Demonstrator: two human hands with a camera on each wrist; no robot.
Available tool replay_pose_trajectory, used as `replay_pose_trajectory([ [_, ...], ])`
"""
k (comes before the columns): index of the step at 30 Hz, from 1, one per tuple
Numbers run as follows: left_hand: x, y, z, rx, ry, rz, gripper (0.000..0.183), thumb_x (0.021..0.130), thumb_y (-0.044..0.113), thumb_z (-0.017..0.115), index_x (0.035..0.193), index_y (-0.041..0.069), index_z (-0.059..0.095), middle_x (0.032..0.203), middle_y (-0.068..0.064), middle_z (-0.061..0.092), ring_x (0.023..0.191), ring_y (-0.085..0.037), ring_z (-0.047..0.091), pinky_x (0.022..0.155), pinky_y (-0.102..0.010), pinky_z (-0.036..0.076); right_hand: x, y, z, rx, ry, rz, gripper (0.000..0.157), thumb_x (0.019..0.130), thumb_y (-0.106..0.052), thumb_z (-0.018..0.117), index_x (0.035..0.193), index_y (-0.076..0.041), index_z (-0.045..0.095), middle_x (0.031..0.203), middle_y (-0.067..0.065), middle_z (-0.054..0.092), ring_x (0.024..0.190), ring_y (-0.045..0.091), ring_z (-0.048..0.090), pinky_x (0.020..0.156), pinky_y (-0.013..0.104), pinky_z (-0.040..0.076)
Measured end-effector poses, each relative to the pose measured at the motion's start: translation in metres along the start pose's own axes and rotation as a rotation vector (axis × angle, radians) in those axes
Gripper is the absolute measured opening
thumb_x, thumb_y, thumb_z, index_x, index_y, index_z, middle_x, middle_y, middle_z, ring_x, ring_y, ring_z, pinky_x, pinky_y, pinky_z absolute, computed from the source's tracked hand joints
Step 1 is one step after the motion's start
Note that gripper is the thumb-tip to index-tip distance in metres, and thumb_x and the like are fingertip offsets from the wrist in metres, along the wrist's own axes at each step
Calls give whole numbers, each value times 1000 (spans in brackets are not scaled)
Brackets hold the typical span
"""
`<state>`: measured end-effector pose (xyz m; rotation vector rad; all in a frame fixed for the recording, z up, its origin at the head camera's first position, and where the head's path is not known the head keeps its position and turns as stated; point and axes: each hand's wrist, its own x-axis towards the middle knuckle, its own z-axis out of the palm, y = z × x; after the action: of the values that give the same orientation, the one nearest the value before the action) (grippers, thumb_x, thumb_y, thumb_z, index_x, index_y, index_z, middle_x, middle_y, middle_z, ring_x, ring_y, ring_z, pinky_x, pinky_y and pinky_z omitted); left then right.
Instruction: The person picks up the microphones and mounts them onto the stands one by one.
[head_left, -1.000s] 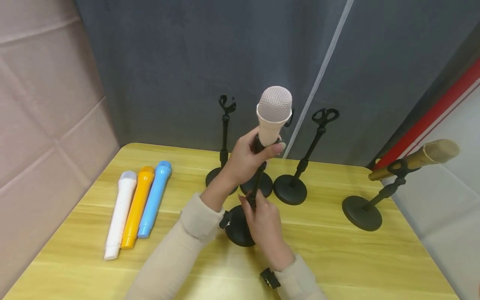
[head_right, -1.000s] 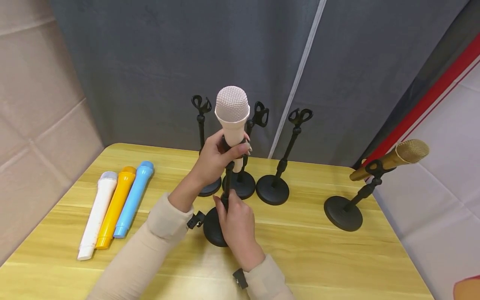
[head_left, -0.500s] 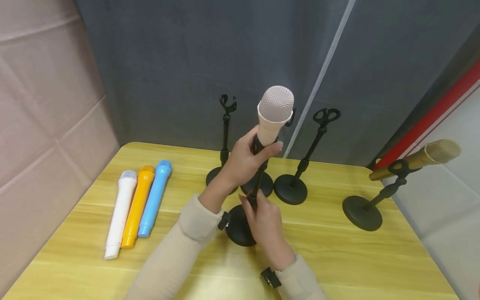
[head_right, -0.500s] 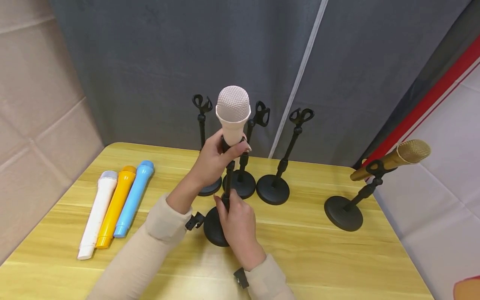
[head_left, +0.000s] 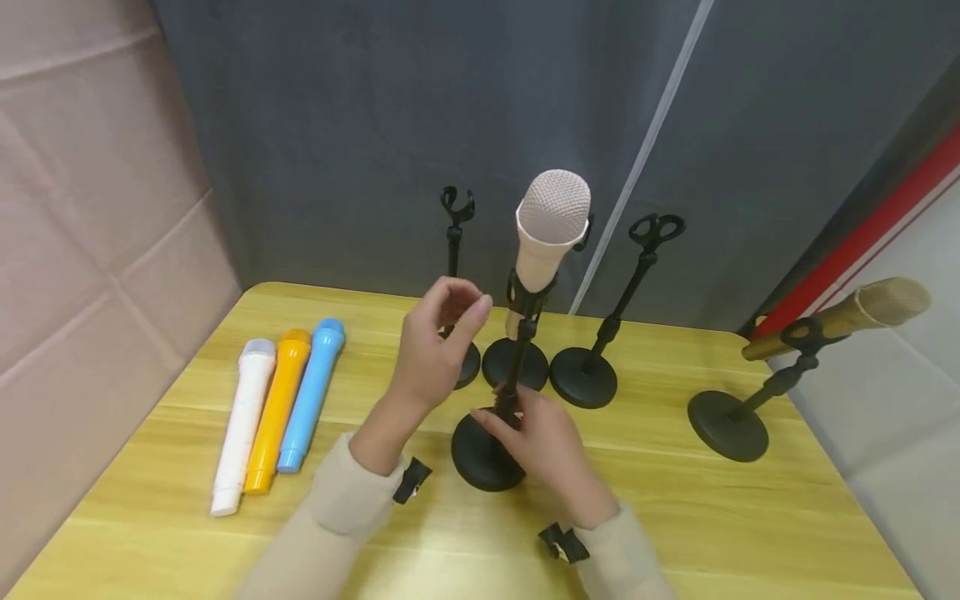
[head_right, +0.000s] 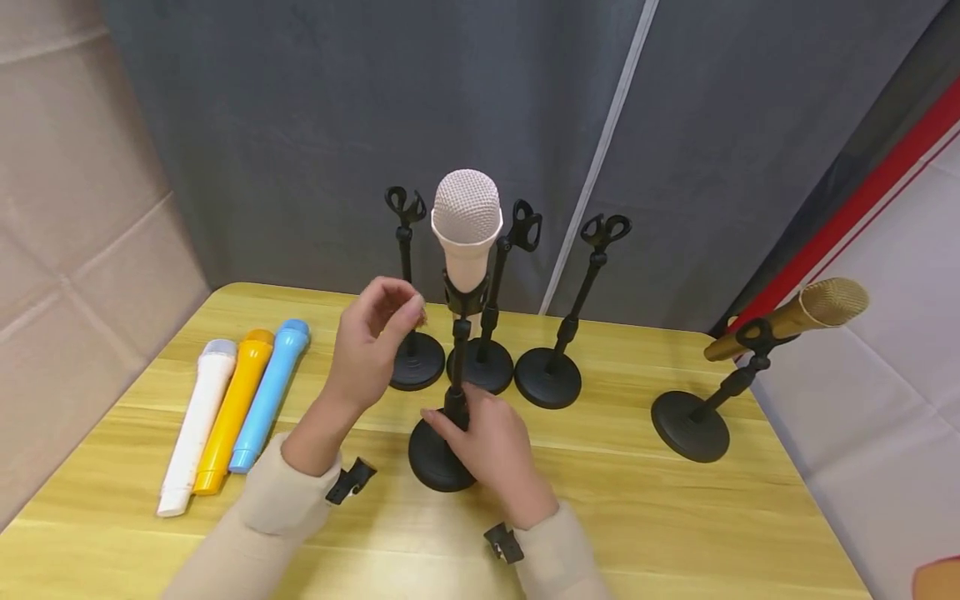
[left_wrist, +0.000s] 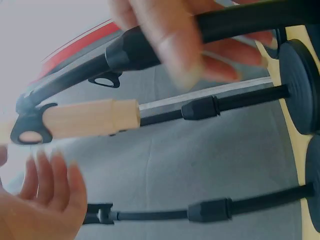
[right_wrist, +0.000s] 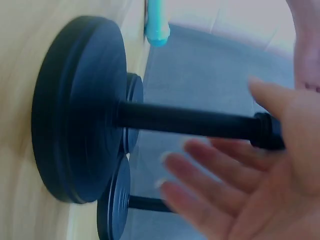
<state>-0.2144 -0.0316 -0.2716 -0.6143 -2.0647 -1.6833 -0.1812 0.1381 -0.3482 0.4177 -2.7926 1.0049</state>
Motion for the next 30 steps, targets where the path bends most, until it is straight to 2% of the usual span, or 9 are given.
replay_pose_trajectory([
  [2,-7,-2,-5,16,-78,-65,17,100,22,61,109,8,65,99,-7,69,89,-16,66,83,-32,56,0,4,-1,-22,-68,25,37,83,-44,82,104,-17,69,89,-2,74,79,13,69,69,31,57],
  [4,-12,-6,-8,33,-190,-131,19,100,26,62,111,12,67,103,-4,70,92,-16,67,84,-33,57,-1,8,-1,-32,-144,54,42,81,-45,83,106,-15,69,93,-1,73,82,14,68,71,34,56],
  [7,-17,-14,-9,58,-345,-198,26,99,31,64,119,15,68,114,1,71,101,-14,67,90,-34,57,-1,13,1,-38,-251,77,55,79,-47,84,116,-10,67,106,3,74,97,17,70,84,38,58],
  [13,-24,-26,-5,36,-548,-199,40,94,27,73,131,14,64,125,1,68,114,-15,66,105,-40,53,-1,23,10,-36,-380,55,95,75,-49,87,147,-1,48,142,16,60,128,29,61,107,47,50],
  [16,-26,-30,-2,52,-624,-204,45,91,26,76,132,15,63,128,3,67,119,-15,65,110,-41,50,-2,26,13,-37,-423,42,105,72,-46,90,153,-2,40,150,17,53,135,30,56,111,49,46],
  [19,-28,-35,1,77,-688,-193,45,91,25,76,133,12,64,132,0,67,123,-16,64,111,-41,49,-2,30,15,-32,-448,21,107,69,-43,93,153,-3,40,150,18,52,133,31,57,109,50,47],
  [22,-30,-40,5,76,-720,-195,42,94,22,73,133,10,64,134,-2,68,125,-14,63,111,-36,49,-1,31,15,-40,-458,17,106,66,-42,95,150,-3,44,147,18,56,128,31,60,106,50,49],
  [26,-32,-45,8,49,-712,-193,36,97,15,68,132,8,65,133,-2,69,123,-13,65,105,-28,52,1,32,15,-87,-471,24,105,63,-45,95,148,-3,48,142,15,60,125,28,62,105,49,50],
  [30,-32,-47,8,35,-693,-189,33,97,12,67,130,6,66,128,-4,71,118,-14,68,99,-24,55,1,33,16,-84,-474,22,104,64,-45,95,147,-3,49,143,14,60,128,28,61,107,48,49],
])
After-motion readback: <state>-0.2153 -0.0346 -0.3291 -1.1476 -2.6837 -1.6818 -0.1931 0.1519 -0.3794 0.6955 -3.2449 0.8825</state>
